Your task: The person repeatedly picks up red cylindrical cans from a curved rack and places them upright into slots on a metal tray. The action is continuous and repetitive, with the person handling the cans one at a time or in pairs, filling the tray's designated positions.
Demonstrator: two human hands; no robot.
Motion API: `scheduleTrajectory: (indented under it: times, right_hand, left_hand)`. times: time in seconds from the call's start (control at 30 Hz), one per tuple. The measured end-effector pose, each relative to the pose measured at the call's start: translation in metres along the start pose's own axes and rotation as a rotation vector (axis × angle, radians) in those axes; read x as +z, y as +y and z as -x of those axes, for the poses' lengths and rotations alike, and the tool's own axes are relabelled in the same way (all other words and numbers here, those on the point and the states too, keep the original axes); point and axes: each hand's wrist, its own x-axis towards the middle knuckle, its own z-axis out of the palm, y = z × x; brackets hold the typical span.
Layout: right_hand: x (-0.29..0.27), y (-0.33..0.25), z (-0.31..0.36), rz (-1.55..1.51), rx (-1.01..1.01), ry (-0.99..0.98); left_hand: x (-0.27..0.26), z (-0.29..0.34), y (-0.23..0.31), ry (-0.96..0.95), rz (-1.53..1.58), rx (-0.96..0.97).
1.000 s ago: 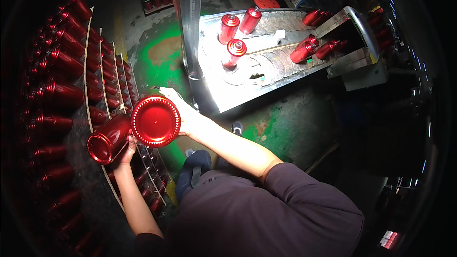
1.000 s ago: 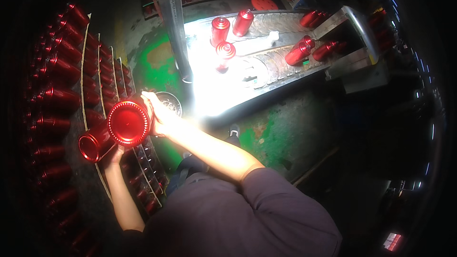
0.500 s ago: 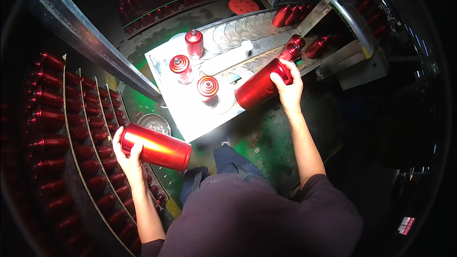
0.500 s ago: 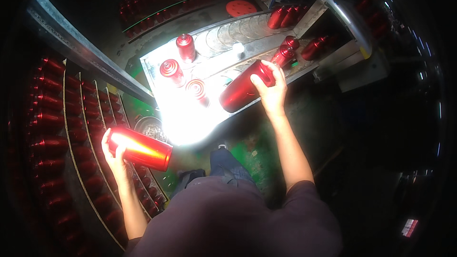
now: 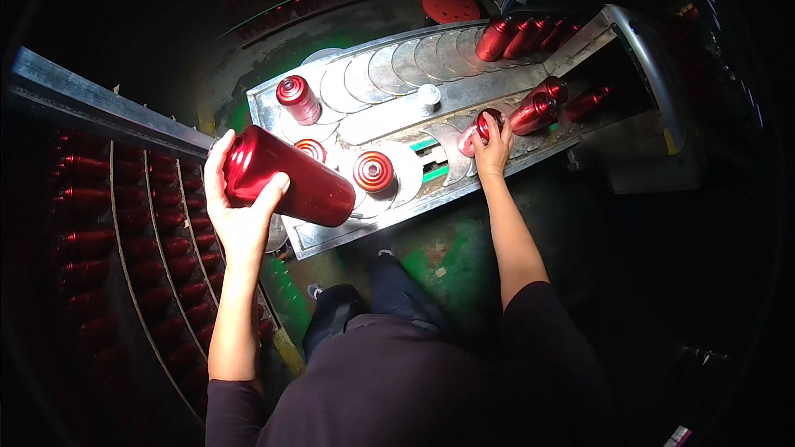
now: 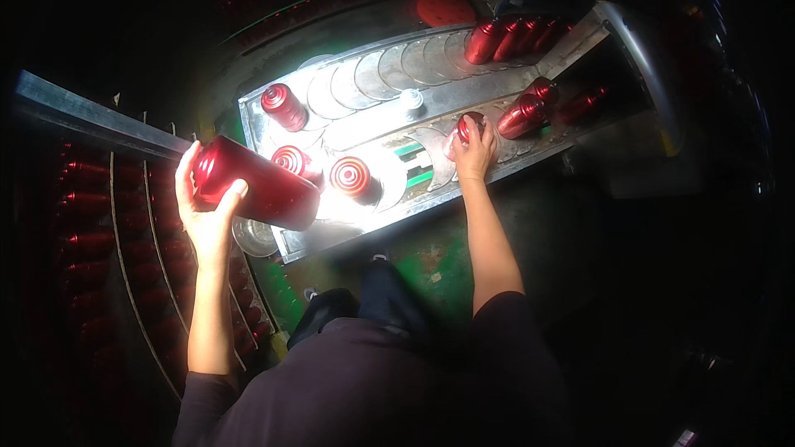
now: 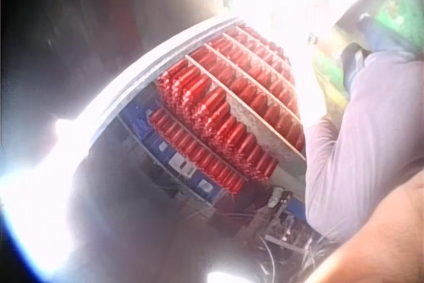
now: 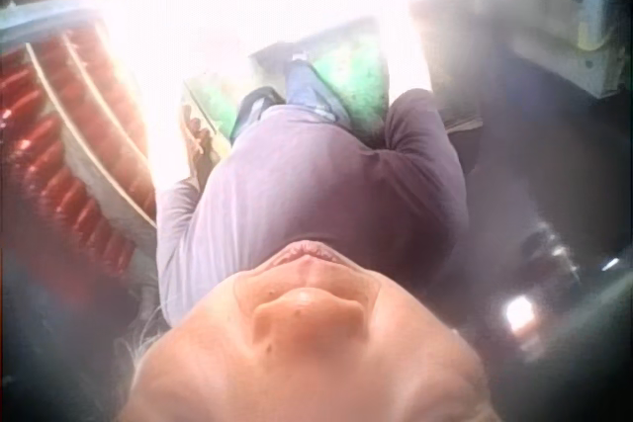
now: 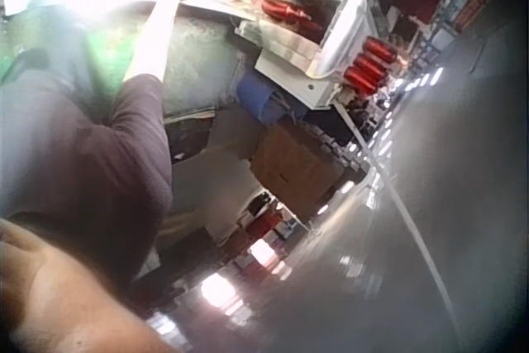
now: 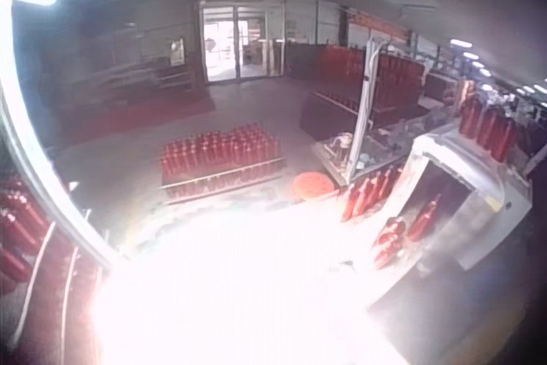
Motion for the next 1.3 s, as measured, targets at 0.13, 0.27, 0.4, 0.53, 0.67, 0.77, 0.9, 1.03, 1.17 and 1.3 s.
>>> scheduleTrajectory:
  times: [0.13, 0.27, 0.4, 0.53, 0.67, 0.77, 0.9, 1.03, 1.17, 1.3]
  right_hand:
    - [-0.018, 0.004, -0.002, 0.008, 0.065, -0.019]
    - [-0.052, -0.008, -0.003, -0.051, 0.076, 0.001]
    - [-0.092, -0.016, 0.018, -0.214, 0.13, 0.027]
    - [-0.12, -0.018, 0.069, -0.22, 0.162, -0.036]
    - [-0.142, -0.017, 0.129, -0.316, 0.373, -0.116]
    - [-0.148, -0.013, 0.16, -0.305, 0.42, -0.231]
    - [-0.146, -0.02, 0.183, -0.351, 0.5, -0.367]
    - [-0.136, -0.047, 0.179, -0.428, 0.48, -0.434]
    - [-0.13, -0.091, 0.14, -0.518, 0.363, -0.507]
    - [-0.161, -0.166, 0.12, -0.698, 0.171, -0.438]
  left_hand:
    - [0.024, -0.054, -0.024, -0.009, -0.056, 0.219]
    - [0.062, -0.108, -0.064, 0.059, -0.351, 0.386]
    - [0.104, -0.152, -0.115, -0.014, -0.456, 0.332]
    - [0.114, -0.188, -0.171, -0.143, -0.621, 0.245]
    - [0.105, -0.209, -0.214, -0.321, -0.697, 0.225]
    - [0.089, -0.206, -0.237, -0.353, -0.701, 0.298]
    - [0.072, -0.183, -0.264, -0.415, -0.712, 0.212]
    - [0.045, -0.162, -0.271, -0.519, -0.679, 0.102]
    - [0.013, -0.141, -0.246, -0.514, -0.645, -0.037]
    - [0.001, -0.1, -0.202, -0.343, -0.524, 0.07]
